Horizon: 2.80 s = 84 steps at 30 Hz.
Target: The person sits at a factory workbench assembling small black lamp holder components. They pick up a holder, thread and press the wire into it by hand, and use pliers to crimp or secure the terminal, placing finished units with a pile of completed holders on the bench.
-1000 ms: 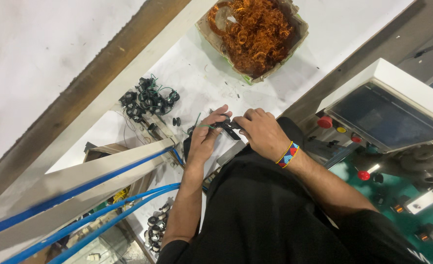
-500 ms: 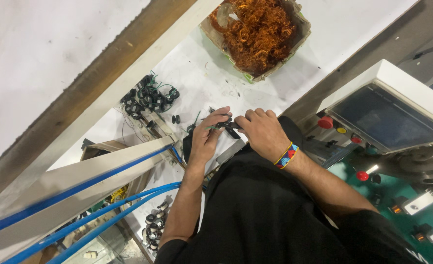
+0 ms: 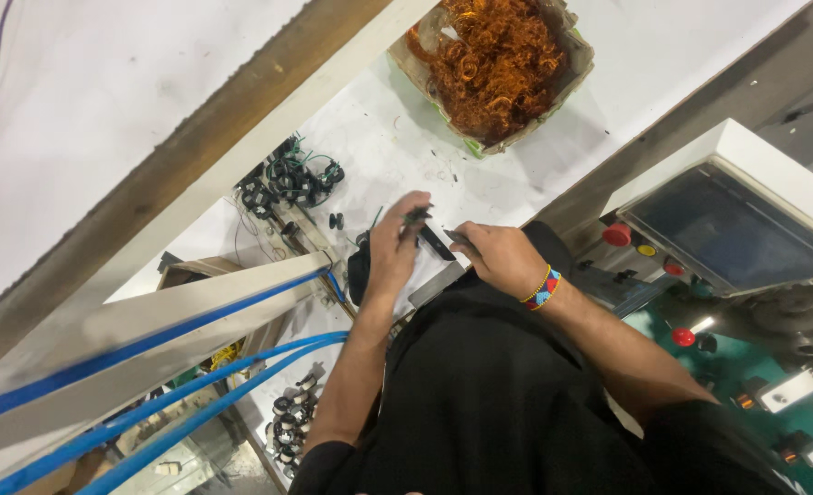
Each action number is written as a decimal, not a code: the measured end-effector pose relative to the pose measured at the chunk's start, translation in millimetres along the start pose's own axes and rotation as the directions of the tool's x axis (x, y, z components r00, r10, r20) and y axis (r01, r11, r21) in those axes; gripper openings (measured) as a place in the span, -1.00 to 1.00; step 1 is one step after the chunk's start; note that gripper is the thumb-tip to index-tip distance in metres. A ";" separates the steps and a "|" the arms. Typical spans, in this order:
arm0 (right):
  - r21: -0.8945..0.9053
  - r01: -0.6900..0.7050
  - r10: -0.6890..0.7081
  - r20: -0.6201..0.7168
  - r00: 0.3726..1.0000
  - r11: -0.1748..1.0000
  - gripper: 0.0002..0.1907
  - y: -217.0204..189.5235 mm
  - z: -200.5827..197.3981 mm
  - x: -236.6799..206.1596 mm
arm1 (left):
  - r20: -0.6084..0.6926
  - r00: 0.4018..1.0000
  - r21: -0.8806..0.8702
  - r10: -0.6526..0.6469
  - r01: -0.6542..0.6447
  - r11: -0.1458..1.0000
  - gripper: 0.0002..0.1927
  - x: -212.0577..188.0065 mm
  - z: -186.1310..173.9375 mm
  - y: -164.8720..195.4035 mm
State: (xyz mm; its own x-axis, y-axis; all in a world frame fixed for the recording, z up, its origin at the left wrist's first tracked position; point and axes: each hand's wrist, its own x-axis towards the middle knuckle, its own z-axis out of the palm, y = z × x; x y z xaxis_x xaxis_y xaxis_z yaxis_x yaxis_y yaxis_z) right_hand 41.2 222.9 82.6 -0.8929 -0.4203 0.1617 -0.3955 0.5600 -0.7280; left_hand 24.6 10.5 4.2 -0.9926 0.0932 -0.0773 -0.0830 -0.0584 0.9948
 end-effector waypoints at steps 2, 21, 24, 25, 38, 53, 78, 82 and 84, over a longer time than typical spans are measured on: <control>0.054 -0.084 0.085 -0.030 0.996 0.995 -0.80 5.7 4.7 -6.4 | -0.081 0.996 -0.096 -0.037 0.029 0.995 -0.62 1.6 -10.3 -15.1; 0.136 -0.560 0.491 0.345 0.800 0.817 -0.73 109.4 52.0 14.6 | -0.523 0.748 0.717 0.408 0.127 0.686 -0.38 35.0 -91.1 -38.6; 0.170 -0.630 0.539 0.380 0.751 0.758 -0.73 98.8 47.9 13.0 | -0.418 0.846 0.848 0.331 0.233 0.476 -0.43 21.7 -84.3 -43.1; 0.195 -0.678 0.572 0.403 0.714 0.708 -0.73 96.0 46.2 11.3 | -0.359 0.889 0.901 0.285 0.251 0.353 -0.50 18.6 -80.9 -43.9; 0.310 -0.683 0.518 0.471 0.714 0.661 -0.72 86.0 49.7 -6.5 | -0.419 0.866 0.793 0.274 0.201 0.575 -0.56 24.6 -83.0 -53.1; 0.344 -0.679 0.511 0.464 0.724 0.649 -0.72 91.3 51.9 -16.3 | -0.359 0.831 0.684 0.426 -0.077 0.726 -0.62 26.4 -69.7 -21.3; 0.237 -0.485 0.448 0.193 0.873 0.842 -0.73 51.1 35.7 -8.7 | -0.048 0.998 -0.527 -0.032 0.002 0.850 -0.60 15.5 -28.9 0.5; 0.108 -0.193 0.194 0.001 0.981 0.975 -0.69 25.1 20.2 -0.2 | -0.020 0.998 -0.453 0.063 -0.066 0.889 -0.66 7.6 -16.3 16.1; 0.081 -0.195 0.195 0.001 0.981 0.978 -0.66 8.4 11.0 0.7 | 0.013 0.996 -0.410 0.093 -0.079 0.909 -0.64 -0.3 -13.5 23.9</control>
State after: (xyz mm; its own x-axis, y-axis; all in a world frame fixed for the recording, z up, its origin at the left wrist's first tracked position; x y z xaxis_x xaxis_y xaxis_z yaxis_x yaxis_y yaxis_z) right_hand 39.7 219.4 69.3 -0.9526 -0.3039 0.0155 -0.1953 0.5713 -0.7972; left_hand 21.6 -4.4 27.1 -0.9948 0.1004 0.0162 -0.0328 -0.4677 0.8833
